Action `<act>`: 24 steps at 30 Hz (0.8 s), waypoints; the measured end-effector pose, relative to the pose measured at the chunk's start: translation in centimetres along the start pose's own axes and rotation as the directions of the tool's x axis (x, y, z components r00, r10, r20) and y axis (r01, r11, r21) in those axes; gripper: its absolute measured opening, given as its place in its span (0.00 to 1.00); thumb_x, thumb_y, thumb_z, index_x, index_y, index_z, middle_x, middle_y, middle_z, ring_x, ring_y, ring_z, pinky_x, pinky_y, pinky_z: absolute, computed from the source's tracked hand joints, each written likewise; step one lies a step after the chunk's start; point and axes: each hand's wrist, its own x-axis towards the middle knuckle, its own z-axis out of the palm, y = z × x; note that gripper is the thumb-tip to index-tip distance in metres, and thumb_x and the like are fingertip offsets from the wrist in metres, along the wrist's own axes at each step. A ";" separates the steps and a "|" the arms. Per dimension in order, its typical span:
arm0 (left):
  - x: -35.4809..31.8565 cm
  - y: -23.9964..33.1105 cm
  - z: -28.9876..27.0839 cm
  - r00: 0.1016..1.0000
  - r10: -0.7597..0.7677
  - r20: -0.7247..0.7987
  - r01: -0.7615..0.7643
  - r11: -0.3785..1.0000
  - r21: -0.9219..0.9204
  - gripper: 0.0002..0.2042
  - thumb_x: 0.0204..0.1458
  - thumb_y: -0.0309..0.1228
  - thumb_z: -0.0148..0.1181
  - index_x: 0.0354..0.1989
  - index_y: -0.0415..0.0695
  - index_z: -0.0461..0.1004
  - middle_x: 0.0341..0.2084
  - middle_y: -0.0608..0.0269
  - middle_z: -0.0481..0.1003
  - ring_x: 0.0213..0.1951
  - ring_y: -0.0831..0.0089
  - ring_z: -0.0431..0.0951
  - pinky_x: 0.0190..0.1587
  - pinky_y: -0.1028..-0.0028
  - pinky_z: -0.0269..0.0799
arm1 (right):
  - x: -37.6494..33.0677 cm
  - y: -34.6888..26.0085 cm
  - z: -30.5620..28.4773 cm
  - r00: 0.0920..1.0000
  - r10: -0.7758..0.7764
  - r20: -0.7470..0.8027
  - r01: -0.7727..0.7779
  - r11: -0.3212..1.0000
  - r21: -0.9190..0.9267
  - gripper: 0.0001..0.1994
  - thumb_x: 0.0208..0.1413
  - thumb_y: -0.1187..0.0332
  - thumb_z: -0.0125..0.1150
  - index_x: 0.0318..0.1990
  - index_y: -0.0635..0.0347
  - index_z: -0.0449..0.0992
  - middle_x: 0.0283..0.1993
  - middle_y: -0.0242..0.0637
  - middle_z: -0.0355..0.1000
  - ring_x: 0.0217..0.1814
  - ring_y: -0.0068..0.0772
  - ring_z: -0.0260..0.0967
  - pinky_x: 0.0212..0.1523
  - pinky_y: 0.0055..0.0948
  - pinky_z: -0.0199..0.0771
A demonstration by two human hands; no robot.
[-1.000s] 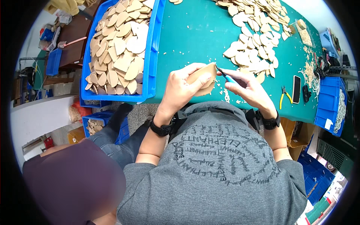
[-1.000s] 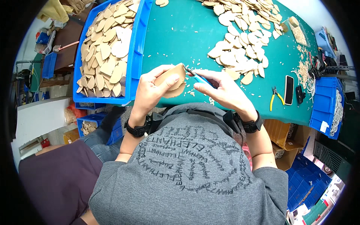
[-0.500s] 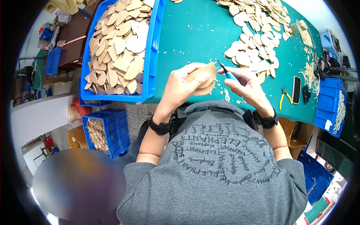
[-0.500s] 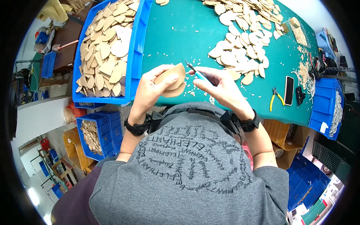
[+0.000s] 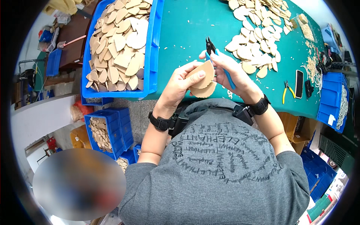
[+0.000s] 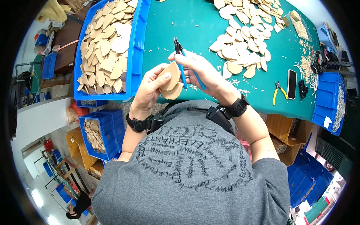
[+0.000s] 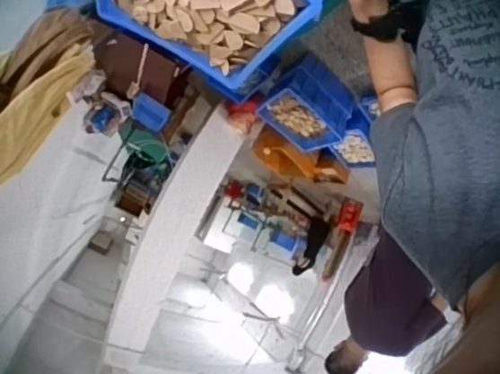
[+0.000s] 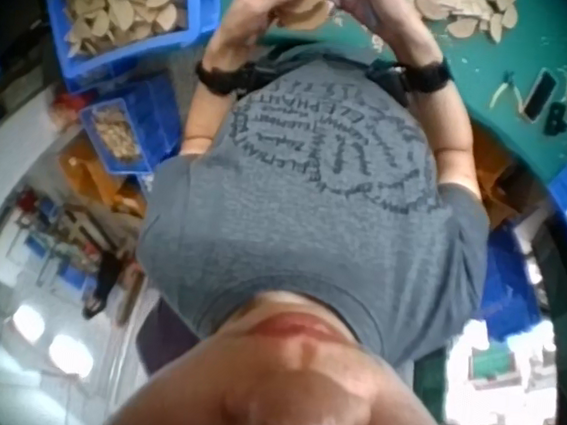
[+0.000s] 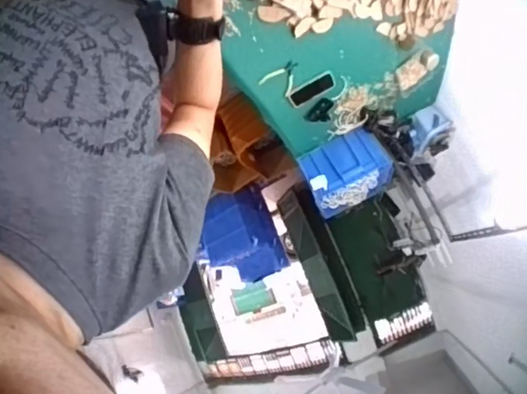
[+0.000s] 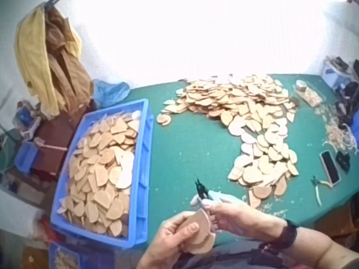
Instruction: The person uses a utility knife to trim the edges of small, light-colored wooden pieces. They pick up each piece from a blue bin, carefully shave off excess material, and place the finished pieces back into the bin. The process is repetitive and focused on refining the shape of the wooden items.
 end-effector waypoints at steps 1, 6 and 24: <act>0.0 -0.5 -0.2 1.000 0.015 -0.010 -0.015 0.998 -0.061 0.17 0.55 0.35 0.56 0.50 0.38 0.70 0.37 0.65 0.74 0.40 0.80 0.74 0.45 0.80 0.68 | -0.1 0.4 0.0 1.000 -0.011 -0.016 0.013 0.996 0.084 0.19 0.56 0.58 0.57 0.50 0.58 0.66 0.38 0.30 0.67 0.36 0.19 0.68 0.36 0.20 0.70; 0.0 -0.8 0.3 0.998 0.049 -0.030 -0.054 0.974 -0.220 0.22 0.57 0.38 0.53 0.55 0.37 0.63 0.38 0.62 0.73 0.38 0.77 0.75 0.43 0.77 0.72 | -1.4 0.5 0.4 0.989 -0.147 0.026 0.149 0.968 -0.204 0.23 0.48 0.69 0.65 0.52 0.61 0.65 0.36 0.29 0.66 0.35 0.19 0.64 0.36 0.21 0.67; -1.7 7.6 -27.3 0.332 0.479 -0.813 -0.213 0.878 0.430 0.25 0.53 0.36 0.58 0.56 0.37 0.62 0.47 0.56 0.69 0.42 0.66 0.73 0.40 0.66 0.73 | -7.6 -0.5 -8.4 0.919 -0.197 -0.341 0.162 0.979 -0.128 0.20 0.55 0.66 0.57 0.51 0.67 0.64 0.33 0.33 0.67 0.33 0.22 0.66 0.35 0.23 0.68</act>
